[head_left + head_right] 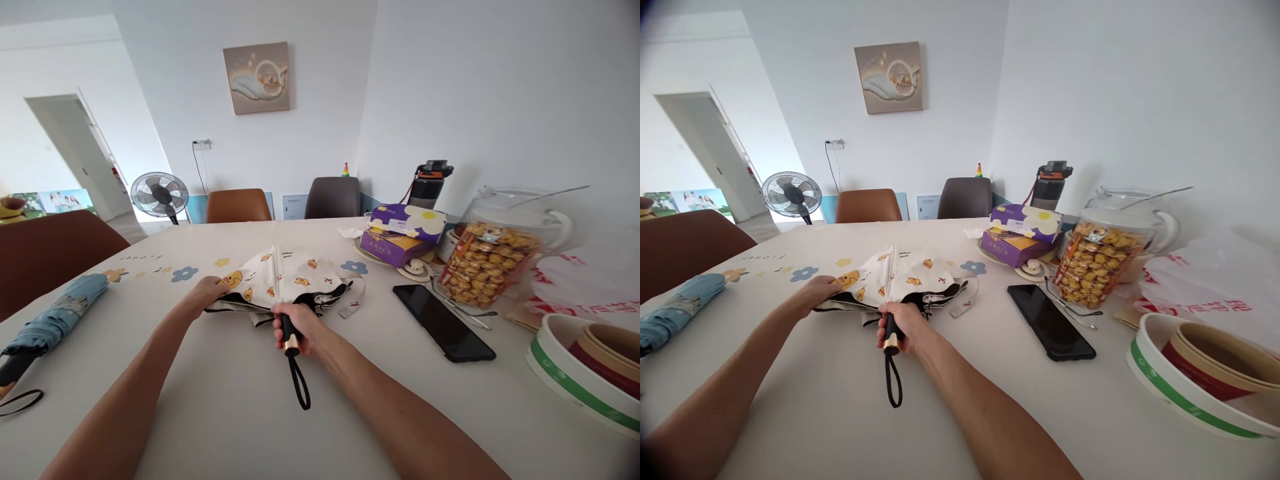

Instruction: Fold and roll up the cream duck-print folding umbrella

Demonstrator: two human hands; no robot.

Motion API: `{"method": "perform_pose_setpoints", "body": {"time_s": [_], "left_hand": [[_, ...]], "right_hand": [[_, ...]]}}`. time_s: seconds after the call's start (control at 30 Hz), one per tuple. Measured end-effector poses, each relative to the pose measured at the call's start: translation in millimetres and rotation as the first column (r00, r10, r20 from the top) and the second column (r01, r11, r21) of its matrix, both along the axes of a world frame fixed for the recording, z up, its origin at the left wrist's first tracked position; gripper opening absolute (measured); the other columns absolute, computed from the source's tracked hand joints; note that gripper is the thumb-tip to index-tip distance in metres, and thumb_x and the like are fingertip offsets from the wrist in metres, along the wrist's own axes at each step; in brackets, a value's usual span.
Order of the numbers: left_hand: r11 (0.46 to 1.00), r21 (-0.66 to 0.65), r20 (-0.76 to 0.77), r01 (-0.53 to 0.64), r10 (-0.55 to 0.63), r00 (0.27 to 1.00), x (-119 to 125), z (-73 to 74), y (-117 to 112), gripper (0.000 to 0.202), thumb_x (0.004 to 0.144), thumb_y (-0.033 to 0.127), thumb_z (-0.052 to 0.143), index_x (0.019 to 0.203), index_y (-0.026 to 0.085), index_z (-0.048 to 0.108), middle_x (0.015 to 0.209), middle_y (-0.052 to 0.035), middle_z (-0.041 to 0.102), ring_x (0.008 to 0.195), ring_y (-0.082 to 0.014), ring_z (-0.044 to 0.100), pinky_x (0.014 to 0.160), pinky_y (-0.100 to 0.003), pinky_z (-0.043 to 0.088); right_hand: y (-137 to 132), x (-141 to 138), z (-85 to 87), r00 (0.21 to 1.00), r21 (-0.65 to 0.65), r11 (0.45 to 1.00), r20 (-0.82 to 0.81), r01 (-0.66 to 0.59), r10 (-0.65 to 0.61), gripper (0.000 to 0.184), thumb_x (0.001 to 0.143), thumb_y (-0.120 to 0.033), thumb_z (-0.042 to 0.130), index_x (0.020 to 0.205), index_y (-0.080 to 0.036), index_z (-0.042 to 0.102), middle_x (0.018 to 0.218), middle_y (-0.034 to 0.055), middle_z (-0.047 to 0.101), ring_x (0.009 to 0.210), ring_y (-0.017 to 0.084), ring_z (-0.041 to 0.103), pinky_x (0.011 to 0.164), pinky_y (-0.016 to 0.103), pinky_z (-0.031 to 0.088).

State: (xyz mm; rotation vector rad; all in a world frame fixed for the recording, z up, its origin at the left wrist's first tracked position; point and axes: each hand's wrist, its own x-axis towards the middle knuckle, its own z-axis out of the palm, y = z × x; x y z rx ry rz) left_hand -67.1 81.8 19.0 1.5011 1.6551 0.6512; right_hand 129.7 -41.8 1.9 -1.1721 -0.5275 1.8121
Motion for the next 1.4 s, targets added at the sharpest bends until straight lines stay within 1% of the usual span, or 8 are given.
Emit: {"method": "perform_pose_setpoints", "body": {"time_s": [0.2,0.33,0.5,0.63,0.77,1.03,1.2,1.4], "left_hand": [[0.874,0.448,-0.557,0.189,0.108,0.823,16,17.3,-8,0.029,0.071,0.027,0.054,0.099,0.020,0.060,0.098,-0.0122,0.066,0.100,-0.0344,0.057,0.079,-0.042,0.042],[0.646,0.519,-0.512,0.560,-0.290,0.809,94,30.5,-25,0.037,0.081,0.021,0.039,0.111,0.024,0.060,0.122,-0.0073,0.061,0.116,-0.0250,0.051,0.093,-0.038,0.041],[0.379,0.299,-0.727,0.876,-0.504,0.466,193,33.4,-23,0.050,0.071,0.001,0.041,0.111,0.021,0.063,0.140,-0.0078,0.047,0.132,-0.0258,0.035,0.108,-0.051,0.022],[0.398,0.117,-0.787,0.910,-0.522,0.329,230,33.0,-11,0.031,0.060,-0.001,0.051,0.080,0.018,0.068,0.120,-0.0124,0.062,0.125,-0.0315,0.042,0.105,-0.064,0.015],[0.418,0.197,-0.795,0.887,-0.462,0.394,226,45.9,-2,0.021,0.061,0.000,0.049,0.061,0.016,0.063,0.090,-0.0113,0.068,0.101,-0.0281,0.057,0.104,-0.058,0.022],[0.545,0.784,-0.100,0.296,-0.361,0.927,108,90.4,1,0.011,0.070,0.020,0.052,0.064,0.018,0.060,0.110,-0.0050,0.064,0.106,-0.0229,0.055,0.095,-0.036,0.040],[0.872,0.488,0.292,-0.030,-0.130,0.948,21,50.1,-1,0.014,0.057,0.029,0.065,0.062,0.017,0.060,0.108,-0.0053,0.065,0.080,-0.0172,0.059,0.072,-0.028,0.046],[0.980,0.181,0.256,-0.088,0.039,0.966,-26,-19.5,10,0.020,0.047,0.025,0.069,0.065,0.018,0.066,0.091,-0.0062,0.069,0.081,-0.0215,0.061,0.071,-0.029,0.046]], "right_hand": [[-1,-8,-1.2,0.998,-0.033,0.998,0.044,0.044,-0.042,0.011,0.085,-0.016,0.051,0.075,-0.013,0.050,0.053,-0.0013,0.053,0.038,0.012,0.051,0.035,0.031,0.051],[-2,-8,-1.5,0.998,-0.021,0.999,0.038,0.043,-0.042,0.010,0.085,-0.016,0.051,0.075,-0.013,0.050,0.053,-0.0004,0.054,0.038,0.013,0.052,0.035,0.033,0.052],[-2,-6,-4.2,0.998,0.003,1.000,0.065,0.012,-0.012,0.011,0.083,-0.018,0.054,0.074,-0.013,0.049,0.052,-0.0004,0.053,0.037,0.016,0.056,0.033,0.031,0.050],[-3,-4,-3.1,0.998,0.006,1.000,0.053,-0.019,0.019,0.010,0.083,-0.017,0.052,0.074,-0.013,0.049,0.052,0.0001,0.053,0.036,0.017,0.057,0.035,0.032,0.051],[-3,-2,-1.7,0.999,0.016,1.000,0.031,0.007,-0.008,0.010,0.084,-0.016,0.050,0.075,-0.014,0.047,0.051,-0.0004,0.052,0.036,0.015,0.054,0.034,0.033,0.051],[-1,-3,-3.0,0.998,0.023,0.998,-0.001,0.057,-0.057,0.008,0.084,-0.013,0.054,0.077,-0.012,0.052,0.055,-0.0005,0.053,0.040,0.011,0.051,0.037,0.034,0.055],[0,-3,-2.7,0.998,0.019,0.999,0.023,0.051,-0.051,0.008,0.082,-0.012,0.057,0.074,-0.012,0.054,0.054,-0.0009,0.053,0.039,0.010,0.050,0.038,0.032,0.055],[1,-3,-1.5,0.998,0.006,1.000,0.058,0.014,-0.014,0.013,0.078,-0.010,0.061,0.068,-0.013,0.053,0.051,-0.0017,0.051,0.038,0.010,0.049,0.034,0.027,0.051]]}}
